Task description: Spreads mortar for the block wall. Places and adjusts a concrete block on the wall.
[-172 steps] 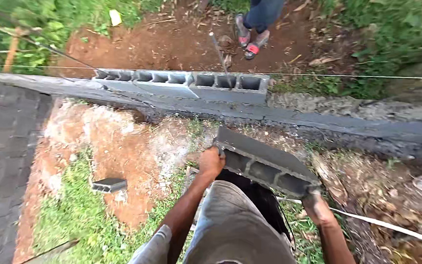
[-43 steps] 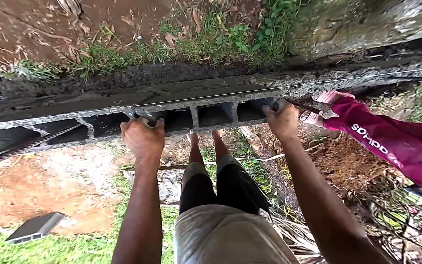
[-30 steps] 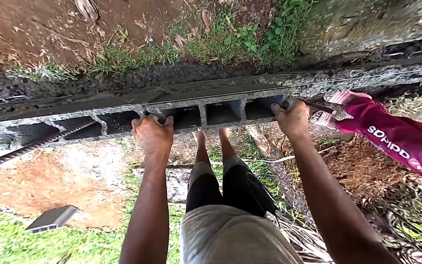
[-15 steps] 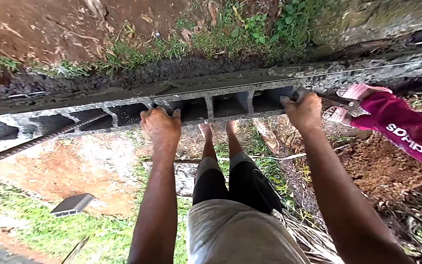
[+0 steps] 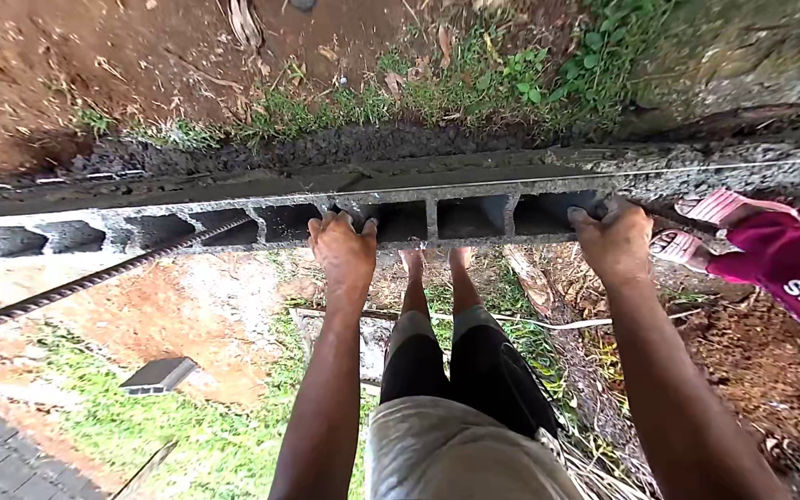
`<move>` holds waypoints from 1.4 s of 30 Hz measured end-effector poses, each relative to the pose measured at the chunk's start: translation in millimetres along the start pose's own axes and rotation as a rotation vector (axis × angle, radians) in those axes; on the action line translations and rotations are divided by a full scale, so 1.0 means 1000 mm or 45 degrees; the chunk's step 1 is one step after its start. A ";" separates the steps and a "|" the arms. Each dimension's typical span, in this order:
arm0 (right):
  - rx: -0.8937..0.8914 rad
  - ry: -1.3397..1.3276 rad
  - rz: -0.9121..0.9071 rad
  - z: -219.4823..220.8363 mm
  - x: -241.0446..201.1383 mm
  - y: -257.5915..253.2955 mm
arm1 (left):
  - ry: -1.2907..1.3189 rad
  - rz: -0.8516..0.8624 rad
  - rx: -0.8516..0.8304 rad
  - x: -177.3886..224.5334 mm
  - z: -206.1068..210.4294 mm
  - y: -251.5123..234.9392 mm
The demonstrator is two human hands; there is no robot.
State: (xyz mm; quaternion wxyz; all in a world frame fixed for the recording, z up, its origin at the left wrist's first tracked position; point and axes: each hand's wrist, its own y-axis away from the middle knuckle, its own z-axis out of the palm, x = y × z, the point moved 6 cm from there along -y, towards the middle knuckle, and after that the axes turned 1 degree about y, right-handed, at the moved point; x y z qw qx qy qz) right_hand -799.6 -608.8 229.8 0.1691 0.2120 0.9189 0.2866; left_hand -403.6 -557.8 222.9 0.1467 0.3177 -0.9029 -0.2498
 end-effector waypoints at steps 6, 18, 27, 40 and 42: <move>0.003 -0.030 -0.009 0.000 -0.003 0.003 | 0.021 0.068 0.021 -0.004 0.003 0.004; 0.058 -0.061 -0.049 0.003 0.002 0.005 | 0.039 0.068 0.058 -0.005 0.006 0.004; 0.029 -0.057 0.009 0.001 0.003 0.002 | 0.048 0.104 0.057 -0.003 0.006 0.009; 0.008 -0.027 -0.008 0.000 0.001 0.000 | 0.004 0.062 0.019 -0.001 0.005 0.001; 0.003 -0.025 -0.007 0.001 0.003 0.000 | -0.001 0.064 0.033 -0.001 0.005 0.001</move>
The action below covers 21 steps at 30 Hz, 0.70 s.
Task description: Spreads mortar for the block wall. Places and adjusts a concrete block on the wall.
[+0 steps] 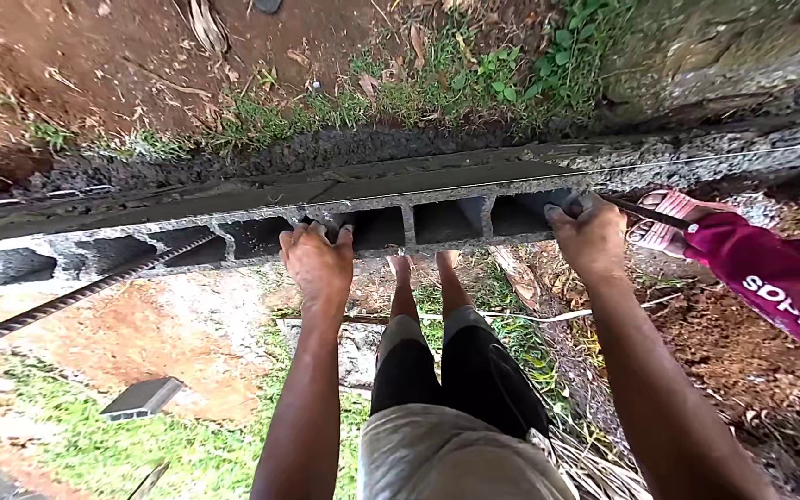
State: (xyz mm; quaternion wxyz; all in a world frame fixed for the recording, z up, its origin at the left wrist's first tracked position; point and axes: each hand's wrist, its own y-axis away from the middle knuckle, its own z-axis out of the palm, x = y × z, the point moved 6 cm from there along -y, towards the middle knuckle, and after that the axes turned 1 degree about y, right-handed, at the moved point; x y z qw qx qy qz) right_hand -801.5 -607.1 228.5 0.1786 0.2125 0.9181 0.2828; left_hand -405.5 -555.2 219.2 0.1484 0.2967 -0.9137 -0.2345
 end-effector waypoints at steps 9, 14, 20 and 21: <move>0.070 -0.038 -0.012 0.004 0.002 0.000 | 0.097 0.087 0.063 -0.006 0.006 0.004; 0.070 -0.054 -0.024 0.003 0.001 0.003 | 0.099 0.119 0.094 -0.007 0.007 0.006; 0.067 -0.084 -0.043 0.005 0.004 0.003 | 0.128 0.073 0.091 -0.006 0.007 0.003; 0.082 -0.081 -0.054 0.005 0.005 0.003 | 0.121 0.083 0.091 -0.007 0.007 0.004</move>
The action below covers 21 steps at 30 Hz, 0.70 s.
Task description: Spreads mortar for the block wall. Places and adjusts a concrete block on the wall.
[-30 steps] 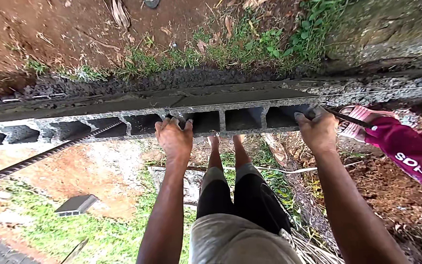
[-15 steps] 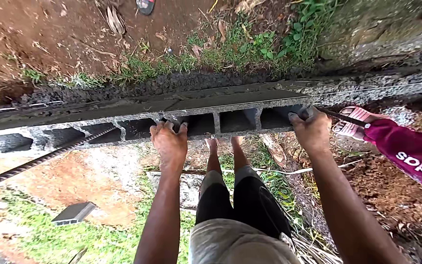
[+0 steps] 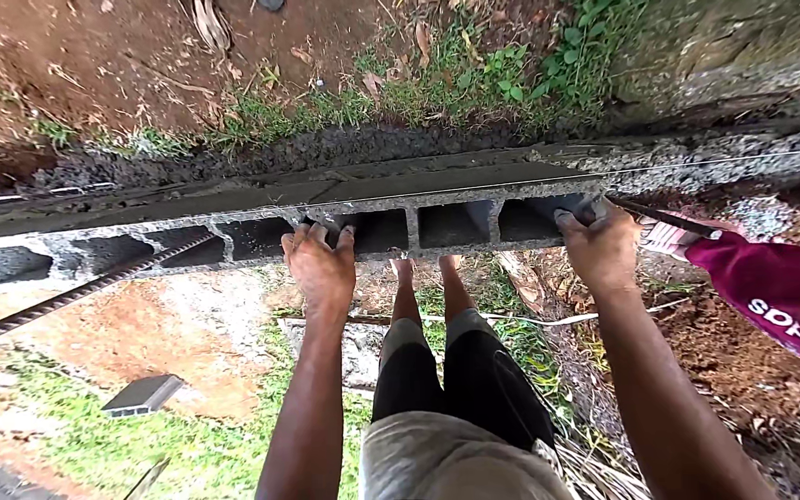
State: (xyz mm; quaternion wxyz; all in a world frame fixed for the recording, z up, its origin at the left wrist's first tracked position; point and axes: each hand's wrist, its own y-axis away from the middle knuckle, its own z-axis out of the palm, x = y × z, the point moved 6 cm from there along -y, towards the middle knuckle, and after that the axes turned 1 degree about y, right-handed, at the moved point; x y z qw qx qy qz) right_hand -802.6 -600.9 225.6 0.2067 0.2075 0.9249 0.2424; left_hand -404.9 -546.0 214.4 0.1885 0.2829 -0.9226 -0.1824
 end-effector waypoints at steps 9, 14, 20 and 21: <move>-0.025 0.060 -0.003 -0.003 -0.005 -0.005 | -0.043 0.020 -0.008 0.000 0.000 0.001; -0.027 0.056 -0.009 -0.002 -0.004 -0.004 | -0.044 -0.006 -0.033 0.001 -0.001 -0.002; -0.040 0.061 -0.005 -0.002 -0.004 -0.005 | -0.044 -0.033 -0.019 0.003 -0.001 -0.004; -0.043 0.063 -0.003 -0.002 -0.003 -0.005 | -0.044 -0.033 -0.023 0.003 -0.002 -0.004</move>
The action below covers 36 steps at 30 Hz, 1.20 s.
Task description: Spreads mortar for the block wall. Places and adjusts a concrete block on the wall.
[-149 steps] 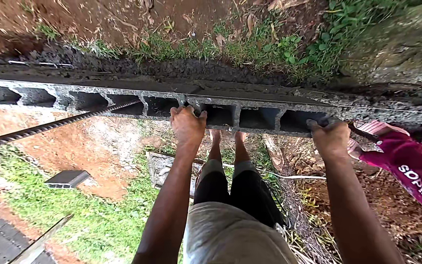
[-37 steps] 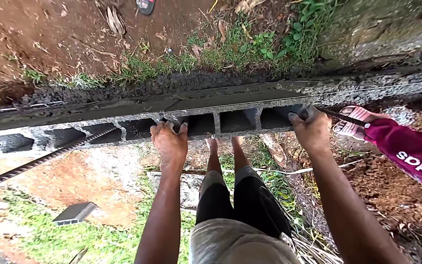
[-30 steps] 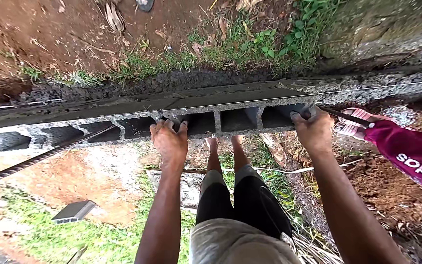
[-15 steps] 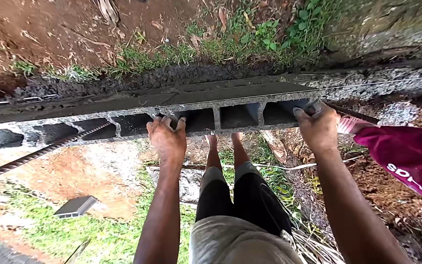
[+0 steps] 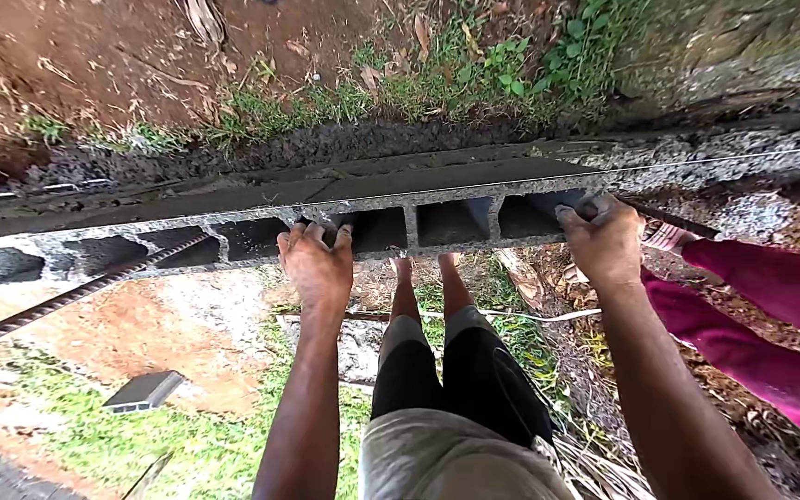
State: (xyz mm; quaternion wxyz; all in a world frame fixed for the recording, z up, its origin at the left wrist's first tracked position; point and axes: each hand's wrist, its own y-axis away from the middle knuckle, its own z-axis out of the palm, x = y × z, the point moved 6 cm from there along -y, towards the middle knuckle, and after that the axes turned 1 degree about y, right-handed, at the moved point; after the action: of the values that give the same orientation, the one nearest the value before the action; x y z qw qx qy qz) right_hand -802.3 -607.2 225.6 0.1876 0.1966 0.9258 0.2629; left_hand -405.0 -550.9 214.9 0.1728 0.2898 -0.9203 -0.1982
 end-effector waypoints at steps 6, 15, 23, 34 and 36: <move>-0.013 0.009 -0.005 0.000 0.000 0.001 | -0.004 -0.018 -0.027 0.000 0.000 -0.001; -0.075 0.059 0.000 -0.003 -0.005 0.000 | -0.042 -0.003 -0.072 0.001 -0.003 0.002; -0.125 0.115 0.082 -0.003 -0.005 -0.009 | -0.171 -0.097 -0.163 0.007 -0.003 -0.005; -0.172 0.134 0.128 -0.003 -0.010 -0.011 | -0.205 -0.168 -0.219 0.011 -0.007 -0.008; -0.169 0.130 0.121 -0.002 -0.010 -0.011 | -0.197 -0.167 -0.218 0.010 -0.007 -0.008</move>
State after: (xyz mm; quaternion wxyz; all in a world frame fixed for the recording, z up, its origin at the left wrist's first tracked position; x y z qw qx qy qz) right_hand -797.5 -621.7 223.4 0.1401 0.2140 0.9042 0.3420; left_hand -405.9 -564.9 219.3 0.1121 0.3173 -0.8896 -0.3087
